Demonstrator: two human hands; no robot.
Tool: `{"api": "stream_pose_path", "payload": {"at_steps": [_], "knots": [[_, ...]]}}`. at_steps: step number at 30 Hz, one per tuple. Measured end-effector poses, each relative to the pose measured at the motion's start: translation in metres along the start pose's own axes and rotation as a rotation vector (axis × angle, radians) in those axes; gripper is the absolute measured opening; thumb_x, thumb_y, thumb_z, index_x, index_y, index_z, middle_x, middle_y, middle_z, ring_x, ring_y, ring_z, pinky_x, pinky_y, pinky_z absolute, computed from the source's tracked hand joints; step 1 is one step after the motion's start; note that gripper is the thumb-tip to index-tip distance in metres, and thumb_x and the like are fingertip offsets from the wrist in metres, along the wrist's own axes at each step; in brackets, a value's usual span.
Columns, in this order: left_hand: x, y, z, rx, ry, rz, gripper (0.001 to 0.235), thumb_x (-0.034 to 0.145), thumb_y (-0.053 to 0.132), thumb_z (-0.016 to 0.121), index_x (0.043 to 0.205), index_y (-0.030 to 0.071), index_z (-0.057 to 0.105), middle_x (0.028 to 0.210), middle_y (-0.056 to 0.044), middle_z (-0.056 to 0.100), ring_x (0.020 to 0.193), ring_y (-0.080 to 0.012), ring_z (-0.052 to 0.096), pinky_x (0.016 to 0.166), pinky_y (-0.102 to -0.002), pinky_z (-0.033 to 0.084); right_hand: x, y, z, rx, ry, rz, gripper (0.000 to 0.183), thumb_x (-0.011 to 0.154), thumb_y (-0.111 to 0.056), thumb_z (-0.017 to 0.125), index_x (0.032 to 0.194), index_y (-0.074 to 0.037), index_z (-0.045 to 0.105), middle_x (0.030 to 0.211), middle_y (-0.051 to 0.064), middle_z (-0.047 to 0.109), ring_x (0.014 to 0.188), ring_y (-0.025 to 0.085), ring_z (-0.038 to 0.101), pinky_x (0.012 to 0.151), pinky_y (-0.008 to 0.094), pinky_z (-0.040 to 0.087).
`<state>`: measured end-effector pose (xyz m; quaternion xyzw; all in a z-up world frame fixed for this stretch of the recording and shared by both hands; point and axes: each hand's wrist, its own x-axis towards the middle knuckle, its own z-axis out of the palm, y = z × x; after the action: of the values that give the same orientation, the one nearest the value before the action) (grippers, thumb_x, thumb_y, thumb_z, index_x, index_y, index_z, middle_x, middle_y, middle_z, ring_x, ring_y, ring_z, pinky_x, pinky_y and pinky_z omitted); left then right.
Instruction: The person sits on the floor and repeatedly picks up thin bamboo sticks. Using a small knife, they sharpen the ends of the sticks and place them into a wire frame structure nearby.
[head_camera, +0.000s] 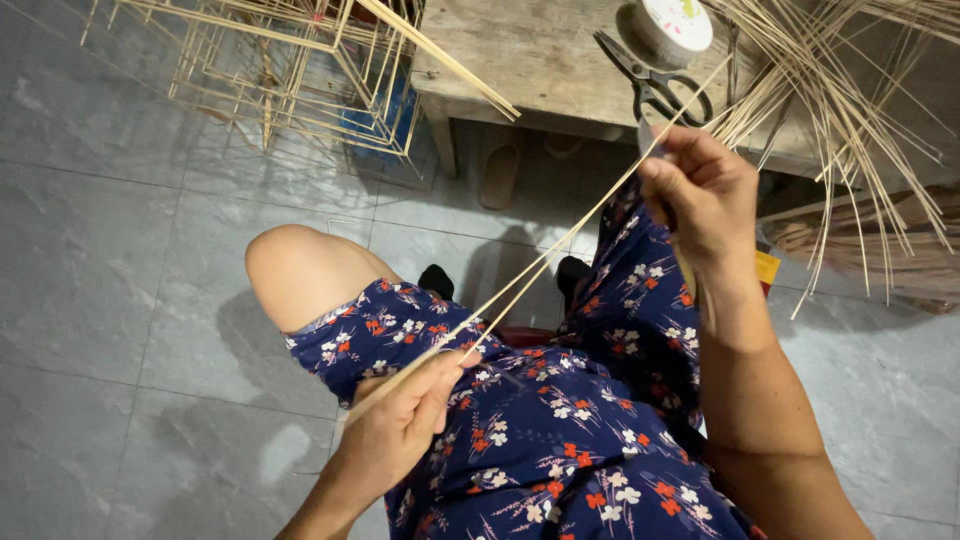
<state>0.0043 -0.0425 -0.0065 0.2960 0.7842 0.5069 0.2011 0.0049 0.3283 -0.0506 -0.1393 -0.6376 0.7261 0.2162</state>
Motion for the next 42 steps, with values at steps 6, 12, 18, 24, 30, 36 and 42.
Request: {"api": "stream_pose_path", "payload": {"at_steps": [6,12,18,24,30,36,42], "knots": [[-0.004,-0.006,-0.005,0.001,-0.030,-0.170,0.027,0.097,0.009,0.061,0.120,0.009,0.074,0.055,-0.003,0.062,0.047,-0.0072,0.059,0.047,-0.025,0.049,0.012,0.008,-0.019,0.000,0.014,-0.037,0.024,0.099,0.000,0.073,0.122,0.005,0.067,0.083,0.006,0.066,0.060,0.010,0.055,0.050,0.022,0.040],[-0.008,-0.008,-0.009,0.020,-0.070,-0.181,0.028,0.094,0.007,0.060,0.119,0.008,0.074,0.055,-0.003,0.059,0.047,-0.0091,0.057,0.046,-0.026,0.048,0.017,0.011,-0.032,0.063,0.033,-0.008,0.023,0.100,-0.001,0.073,0.120,0.006,0.067,0.088,0.007,0.069,0.063,0.009,0.057,0.051,0.022,0.041],[-0.008,-0.010,-0.008,0.042,-0.049,-0.100,0.024,0.096,0.008,0.062,0.117,0.009,0.075,0.056,-0.001,0.064,0.047,-0.0077,0.061,0.047,-0.026,0.049,0.019,0.002,-0.037,0.037,0.081,-0.014,0.020,0.103,-0.001,0.072,0.121,0.007,0.068,0.085,0.006,0.066,0.063,0.009,0.055,0.053,0.022,0.040],[-0.006,-0.012,-0.006,0.033,-0.056,-0.149,0.028,0.096,0.008,0.059,0.120,0.010,0.074,0.054,-0.003,0.064,0.047,-0.0083,0.063,0.047,-0.026,0.052,0.015,-0.006,-0.027,-0.102,0.098,-0.110,0.043,0.094,0.000,0.068,0.133,-0.012,0.054,0.076,0.001,0.064,0.057,0.005,0.056,0.047,0.019,0.040],[-0.008,-0.020,-0.011,0.068,-0.040,-0.222,0.027,0.096,0.011,0.059,0.117,0.013,0.076,0.051,-0.003,0.061,0.045,-0.0076,0.061,0.046,-0.025,0.050,0.015,0.008,-0.058,-0.377,0.218,-0.137,0.030,0.106,0.000,0.068,0.136,-0.001,0.070,0.088,0.002,0.067,0.065,0.005,0.055,0.053,0.020,0.041],[-0.003,-0.038,-0.015,0.022,0.100,-0.392,0.028,0.097,0.015,0.058,0.117,0.013,0.077,0.054,-0.001,0.065,0.044,-0.0076,0.054,0.043,-0.023,0.046,0.029,0.026,-0.112,-0.301,0.249,-0.021,0.028,0.107,-0.007,0.065,0.133,0.002,0.070,0.080,-0.002,0.063,0.057,0.005,0.051,0.051,0.020,0.038],[0.021,-0.046,-0.003,-0.198,0.150,-0.212,0.028,0.104,0.013,0.052,0.123,0.005,0.071,0.078,0.000,0.069,0.054,-0.0035,0.051,0.049,-0.018,0.042,0.002,0.023,-0.101,-0.192,0.275,0.107,0.026,0.106,-0.014,0.063,0.127,0.000,0.072,0.077,-0.002,0.063,0.055,0.004,0.049,0.049,0.018,0.035]]}}
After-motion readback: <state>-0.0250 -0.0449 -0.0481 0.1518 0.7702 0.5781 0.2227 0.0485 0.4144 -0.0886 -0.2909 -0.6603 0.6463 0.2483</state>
